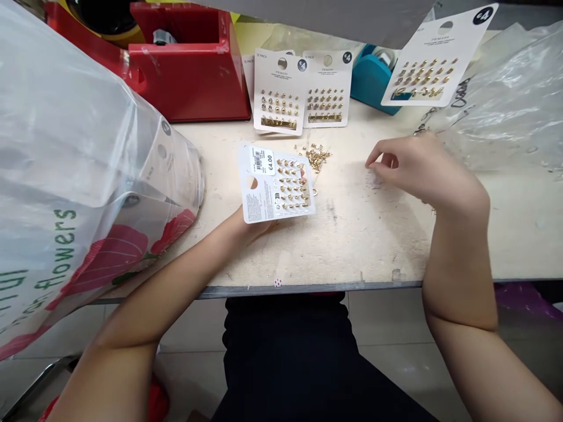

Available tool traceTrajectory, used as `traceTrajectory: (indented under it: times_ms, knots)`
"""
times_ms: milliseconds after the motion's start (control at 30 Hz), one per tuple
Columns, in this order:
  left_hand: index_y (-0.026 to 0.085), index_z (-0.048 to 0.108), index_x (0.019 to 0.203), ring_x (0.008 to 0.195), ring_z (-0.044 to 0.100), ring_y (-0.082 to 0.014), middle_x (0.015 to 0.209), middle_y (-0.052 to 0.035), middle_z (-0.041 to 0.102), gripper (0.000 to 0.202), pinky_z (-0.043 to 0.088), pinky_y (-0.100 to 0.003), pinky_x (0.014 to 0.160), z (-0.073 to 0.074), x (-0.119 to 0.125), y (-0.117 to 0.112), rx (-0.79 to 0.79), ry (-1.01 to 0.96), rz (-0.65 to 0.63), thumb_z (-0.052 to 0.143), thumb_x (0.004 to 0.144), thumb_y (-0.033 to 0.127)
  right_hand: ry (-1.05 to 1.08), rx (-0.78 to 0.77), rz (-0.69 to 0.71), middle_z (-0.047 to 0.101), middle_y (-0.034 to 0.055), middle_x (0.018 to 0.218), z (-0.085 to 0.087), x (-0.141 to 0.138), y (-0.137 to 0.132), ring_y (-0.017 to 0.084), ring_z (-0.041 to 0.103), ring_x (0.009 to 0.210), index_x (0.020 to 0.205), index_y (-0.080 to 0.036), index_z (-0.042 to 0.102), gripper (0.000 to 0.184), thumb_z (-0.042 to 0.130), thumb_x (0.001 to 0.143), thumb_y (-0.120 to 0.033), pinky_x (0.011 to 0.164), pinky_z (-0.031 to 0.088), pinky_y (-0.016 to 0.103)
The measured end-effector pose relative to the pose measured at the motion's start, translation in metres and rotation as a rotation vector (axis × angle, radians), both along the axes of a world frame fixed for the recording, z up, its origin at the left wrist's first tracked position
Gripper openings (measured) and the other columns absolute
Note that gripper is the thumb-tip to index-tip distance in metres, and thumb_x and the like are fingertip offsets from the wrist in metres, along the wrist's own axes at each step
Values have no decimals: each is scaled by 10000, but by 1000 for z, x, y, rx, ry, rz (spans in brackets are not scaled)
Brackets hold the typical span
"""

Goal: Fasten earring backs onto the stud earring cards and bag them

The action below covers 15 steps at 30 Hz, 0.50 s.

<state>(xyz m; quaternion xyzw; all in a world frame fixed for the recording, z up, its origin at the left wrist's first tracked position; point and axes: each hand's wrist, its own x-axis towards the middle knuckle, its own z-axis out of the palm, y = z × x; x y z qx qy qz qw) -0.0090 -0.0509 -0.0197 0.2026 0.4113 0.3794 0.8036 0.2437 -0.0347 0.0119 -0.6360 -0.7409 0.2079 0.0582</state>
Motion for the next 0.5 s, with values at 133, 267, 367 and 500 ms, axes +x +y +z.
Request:
traceTrajectory:
  times_ms: [133, 267, 367, 500]
  knots:
    - [108, 560, 992, 877, 638, -121, 838, -80, 645, 406, 514, -225, 756, 17, 4, -1, -127, -5, 74, 184, 1062, 245, -66, -23, -51, 614, 46, 705, 6, 2, 0, 183, 554, 658, 766, -179, 639, 160, 612, 824, -32, 553, 350, 303]
    - [99, 566, 1103, 986, 659, -160, 783, -74, 643, 371, 539, -239, 796, 22, 4, -1, -113, 60, 23, 210, 1054, 193, -45, -49, -18, 623, 33, 719, 7, 3, 1, 175, 560, 654, 829, -186, 686, 173, 604, 826, -34, 567, 359, 300]
    - [104, 556, 1191, 1093, 651, -184, 877, -85, 674, 347, 547, -254, 855, 21, 2, -4, -69, 127, -14, 250, 1037, 156, -31, -20, 22, 614, 35, 699, 4, 2, 1, 192, 571, 665, 808, -194, 684, 175, 605, 812, -38, 580, 358, 305]
    - [109, 554, 1207, 1210, 605, -196, 1023, -98, 682, 347, 530, -270, 935, 21, -2, -7, -34, 161, -70, 259, 1034, 166, -32, -45, 17, 563, 27, 639, 1, 1, 2, 192, 548, 622, 711, -196, 591, 203, 559, 801, -17, 567, 347, 317]
